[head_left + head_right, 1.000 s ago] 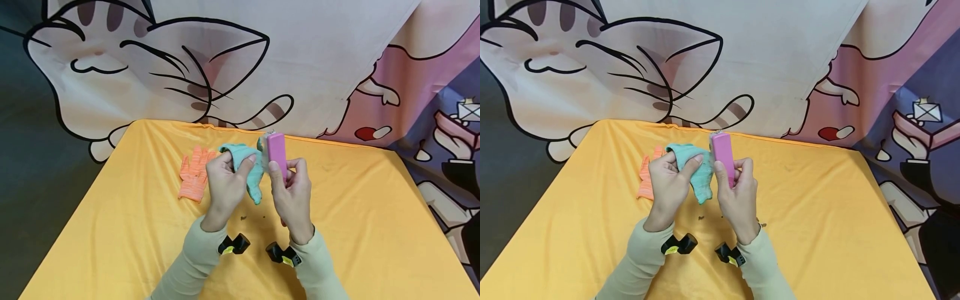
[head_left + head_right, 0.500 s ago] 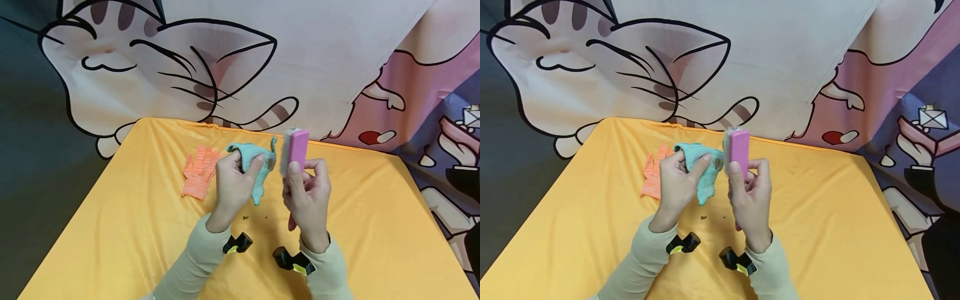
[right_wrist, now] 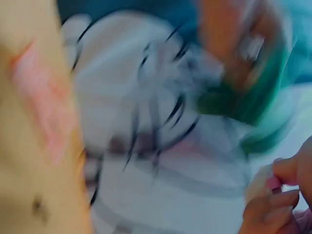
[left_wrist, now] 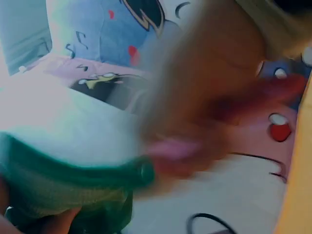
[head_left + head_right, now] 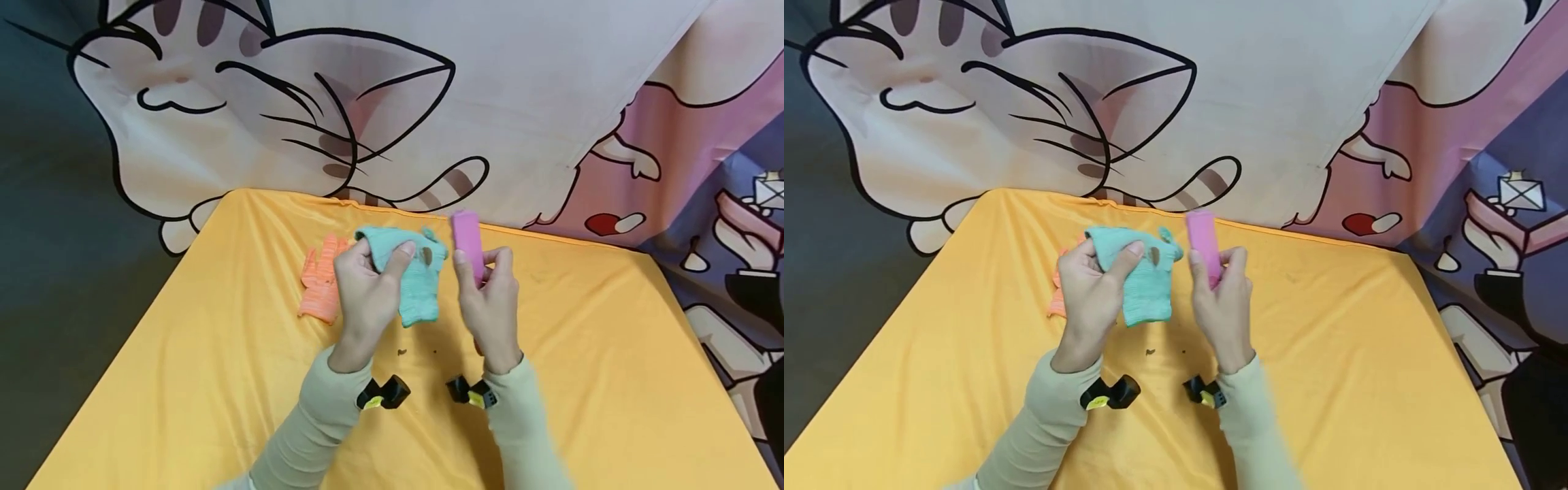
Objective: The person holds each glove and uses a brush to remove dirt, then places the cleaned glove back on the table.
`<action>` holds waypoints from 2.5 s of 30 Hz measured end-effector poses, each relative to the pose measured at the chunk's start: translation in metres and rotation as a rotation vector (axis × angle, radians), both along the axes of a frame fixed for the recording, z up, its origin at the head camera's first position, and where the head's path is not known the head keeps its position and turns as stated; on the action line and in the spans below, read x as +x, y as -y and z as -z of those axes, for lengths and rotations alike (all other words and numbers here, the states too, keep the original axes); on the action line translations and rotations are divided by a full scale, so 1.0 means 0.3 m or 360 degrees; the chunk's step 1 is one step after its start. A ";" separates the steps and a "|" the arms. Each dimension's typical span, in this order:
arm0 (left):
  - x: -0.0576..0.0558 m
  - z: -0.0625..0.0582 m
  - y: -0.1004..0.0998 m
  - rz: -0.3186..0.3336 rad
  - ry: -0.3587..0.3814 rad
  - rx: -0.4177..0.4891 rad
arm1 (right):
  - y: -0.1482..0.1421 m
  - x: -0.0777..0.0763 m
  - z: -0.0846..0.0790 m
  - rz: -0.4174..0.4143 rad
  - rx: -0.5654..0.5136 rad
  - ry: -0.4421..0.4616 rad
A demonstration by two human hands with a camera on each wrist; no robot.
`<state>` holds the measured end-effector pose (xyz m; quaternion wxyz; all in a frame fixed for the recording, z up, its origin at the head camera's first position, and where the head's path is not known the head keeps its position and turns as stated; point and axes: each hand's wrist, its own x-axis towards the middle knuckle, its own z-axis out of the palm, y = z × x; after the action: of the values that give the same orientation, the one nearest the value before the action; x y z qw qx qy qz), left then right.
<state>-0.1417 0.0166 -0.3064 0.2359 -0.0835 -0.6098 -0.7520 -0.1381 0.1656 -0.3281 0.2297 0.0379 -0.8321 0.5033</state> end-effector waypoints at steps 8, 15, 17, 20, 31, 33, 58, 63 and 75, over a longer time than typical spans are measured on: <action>-0.007 0.009 0.003 -0.0106 -0.0052 -0.0225 | -0.003 0.043 -0.050 -0.0411 -0.0550 -0.0076; -0.017 0.013 -0.005 0.0007 0.0023 -0.0227 | 0.060 0.074 -0.032 -0.0612 -0.0524 -0.0089; -0.023 0.010 0.004 0.0053 0.0062 -0.0153 | 0.061 0.054 -0.004 -0.0514 -0.0396 -0.0039; -0.031 0.009 0.019 0.0058 0.0138 -0.0089 | 0.047 0.023 0.030 -0.0311 -0.0230 0.0005; -0.029 0.012 0.027 -0.0134 0.0073 -0.0290 | 0.013 0.039 0.004 -0.0433 -0.0660 -0.0078; -0.024 0.010 0.019 -0.0113 0.0076 -0.0304 | 0.033 0.059 -0.006 -0.0521 -0.0654 -0.0193; -0.027 0.011 0.013 -0.0068 -0.0007 -0.0243 | 0.078 0.086 -0.027 -0.0380 -0.0655 -0.0251; -0.015 0.003 -0.002 0.0022 -0.0126 -0.0147 | 0.087 0.052 0.018 -0.0151 -0.0274 -0.0130; 0.007 -0.016 0.024 -0.0058 -0.0221 -0.0208 | 0.045 0.054 0.001 -0.0177 -0.0579 -0.0051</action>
<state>-0.1396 0.0095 -0.3016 0.2853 -0.1398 -0.6412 -0.6985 -0.1221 0.1520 -0.3284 0.2179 0.0497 -0.7202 0.6568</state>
